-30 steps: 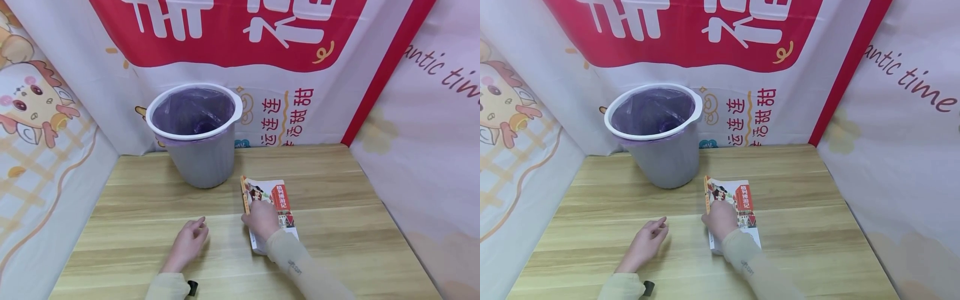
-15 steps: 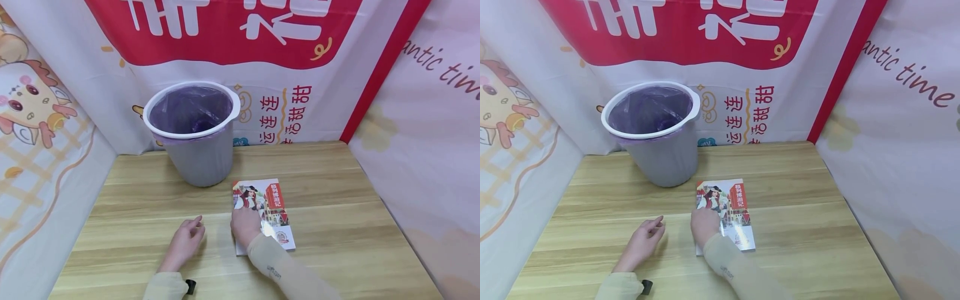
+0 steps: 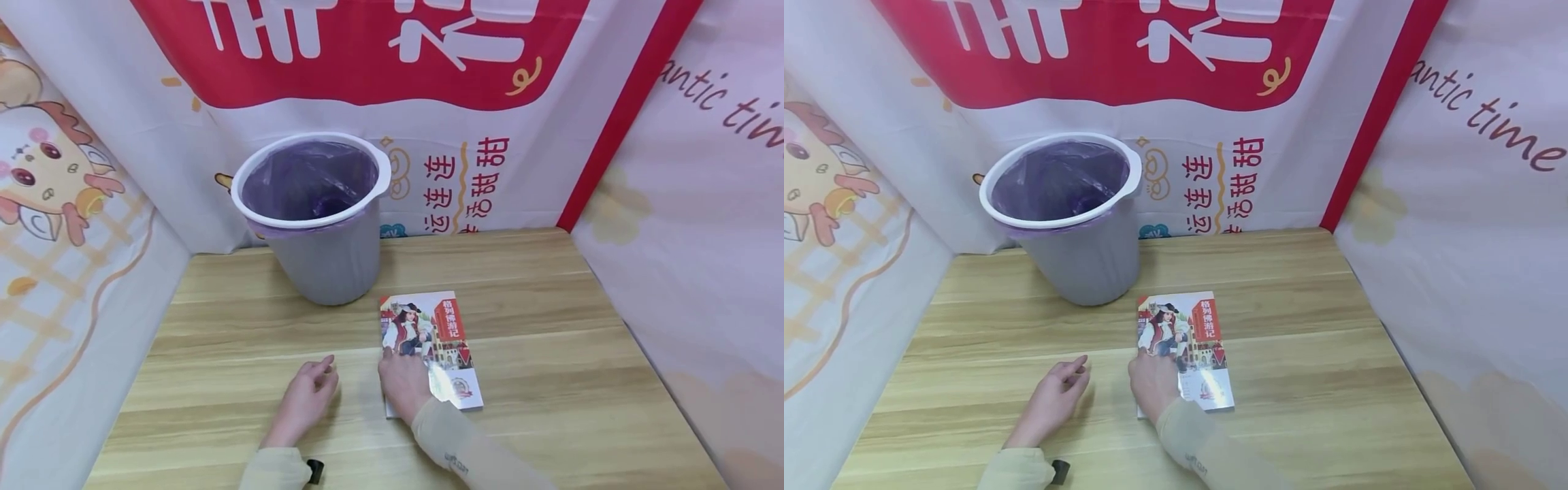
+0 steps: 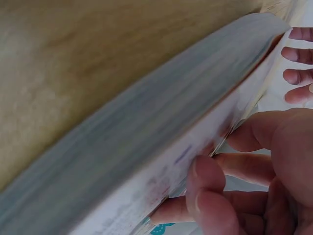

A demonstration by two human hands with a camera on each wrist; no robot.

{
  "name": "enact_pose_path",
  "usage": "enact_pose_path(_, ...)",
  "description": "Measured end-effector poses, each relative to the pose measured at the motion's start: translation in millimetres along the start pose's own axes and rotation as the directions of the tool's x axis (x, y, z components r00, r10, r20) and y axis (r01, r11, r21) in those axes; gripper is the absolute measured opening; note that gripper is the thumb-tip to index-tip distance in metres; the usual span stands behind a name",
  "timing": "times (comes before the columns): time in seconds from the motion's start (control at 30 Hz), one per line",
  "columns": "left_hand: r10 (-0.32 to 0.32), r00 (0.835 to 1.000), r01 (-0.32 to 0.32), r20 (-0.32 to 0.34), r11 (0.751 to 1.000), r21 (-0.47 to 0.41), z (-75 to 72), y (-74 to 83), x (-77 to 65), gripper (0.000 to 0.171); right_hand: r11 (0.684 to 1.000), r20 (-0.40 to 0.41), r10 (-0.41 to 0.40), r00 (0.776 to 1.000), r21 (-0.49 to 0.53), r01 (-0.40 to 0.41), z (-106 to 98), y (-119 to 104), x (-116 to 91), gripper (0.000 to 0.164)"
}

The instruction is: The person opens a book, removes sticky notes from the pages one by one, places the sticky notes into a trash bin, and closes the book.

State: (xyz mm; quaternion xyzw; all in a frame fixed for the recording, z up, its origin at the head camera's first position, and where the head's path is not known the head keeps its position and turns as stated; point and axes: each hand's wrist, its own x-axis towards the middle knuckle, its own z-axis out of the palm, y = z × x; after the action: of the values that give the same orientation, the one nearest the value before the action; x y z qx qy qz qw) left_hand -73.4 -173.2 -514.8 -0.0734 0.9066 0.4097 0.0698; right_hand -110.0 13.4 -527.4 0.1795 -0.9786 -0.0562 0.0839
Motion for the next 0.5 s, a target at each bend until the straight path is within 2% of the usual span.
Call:
enact_pose_path(0.27,0.022,1.000,-0.022,-0.018,1.000,-0.007,3.1,-0.7,-4.4,0.050,1.000,-0.010,0.015,1.000,0.004,-0.015,-4.6,1.0,-7.6,0.025)
enact_pose_path(0.5,0.037,0.999,-0.036,-0.025,0.999,0.009,3.1,0.4,-2.9,0.050,0.995,0.023,0.078,0.997,0.057,-0.080,-8.7,2.5,-20.2,0.035)
